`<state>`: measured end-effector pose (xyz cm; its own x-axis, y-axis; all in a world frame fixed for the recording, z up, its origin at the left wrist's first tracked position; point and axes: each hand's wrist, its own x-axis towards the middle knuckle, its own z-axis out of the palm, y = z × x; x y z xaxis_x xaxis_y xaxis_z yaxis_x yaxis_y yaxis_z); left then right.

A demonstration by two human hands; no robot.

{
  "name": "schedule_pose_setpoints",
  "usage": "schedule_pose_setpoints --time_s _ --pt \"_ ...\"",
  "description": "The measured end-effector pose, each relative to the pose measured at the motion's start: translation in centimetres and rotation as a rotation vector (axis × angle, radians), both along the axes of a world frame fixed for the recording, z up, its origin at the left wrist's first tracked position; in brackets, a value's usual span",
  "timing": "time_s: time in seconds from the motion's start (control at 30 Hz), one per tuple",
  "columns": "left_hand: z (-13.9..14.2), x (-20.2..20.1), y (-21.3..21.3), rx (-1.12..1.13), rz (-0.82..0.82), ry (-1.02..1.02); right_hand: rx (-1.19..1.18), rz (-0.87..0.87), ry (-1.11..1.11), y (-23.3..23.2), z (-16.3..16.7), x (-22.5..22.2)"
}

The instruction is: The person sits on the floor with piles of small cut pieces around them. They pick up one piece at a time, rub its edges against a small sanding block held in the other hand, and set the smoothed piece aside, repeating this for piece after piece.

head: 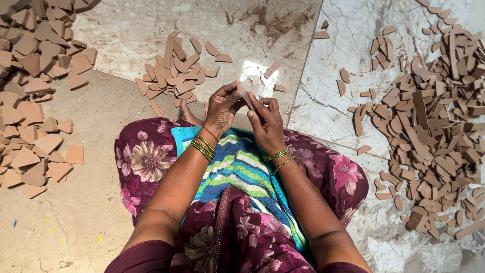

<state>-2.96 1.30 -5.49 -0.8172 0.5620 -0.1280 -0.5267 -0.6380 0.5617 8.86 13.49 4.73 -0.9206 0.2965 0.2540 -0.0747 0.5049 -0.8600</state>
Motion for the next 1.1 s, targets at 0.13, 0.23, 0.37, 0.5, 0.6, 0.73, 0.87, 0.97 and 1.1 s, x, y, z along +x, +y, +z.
schedule_pose_setpoints --time_s 0.13,0.23,0.37,0.5,0.6,0.73,0.87,0.97,1.1 --pt "0.5 0.5 0.1 -0.039 -0.1 0.017 0.056 -0.051 0.0 0.5 -1.2 -0.1" --pt "1.1 0.8 0.1 -0.062 -0.195 0.069 -0.165 -0.073 0.013 1.9 -2.7 -1.0" --pt "2.0 0.6 -0.2 -0.027 -0.214 0.022 -0.883 -0.06 -0.162 3.0 -4.2 -1.0" --pt "2.2 0.6 -0.1 -0.059 -0.161 0.07 -0.984 -0.05 -0.211 2.3 -4.7 -0.3" --pt "2.0 1.2 0.0 -0.135 -0.087 0.102 -0.858 0.031 -0.155 1.1 -5.0 0.2" --pt "2.0 1.8 -0.2 -0.345 -0.018 0.229 -0.705 -0.025 -0.147 -0.3 -5.3 0.8" --pt "2.6 3.1 0.1 -0.327 0.013 0.299 -0.443 -0.071 -0.081 -0.7 -5.3 0.5" --pt "3.2 3.6 0.1 -0.28 0.034 0.265 -0.344 -0.061 -0.058 -0.8 -4.8 0.7" --pt "4.2 3.0 -0.6 -0.061 0.057 0.019 -0.085 0.004 0.054 -1.4 -3.5 1.7"
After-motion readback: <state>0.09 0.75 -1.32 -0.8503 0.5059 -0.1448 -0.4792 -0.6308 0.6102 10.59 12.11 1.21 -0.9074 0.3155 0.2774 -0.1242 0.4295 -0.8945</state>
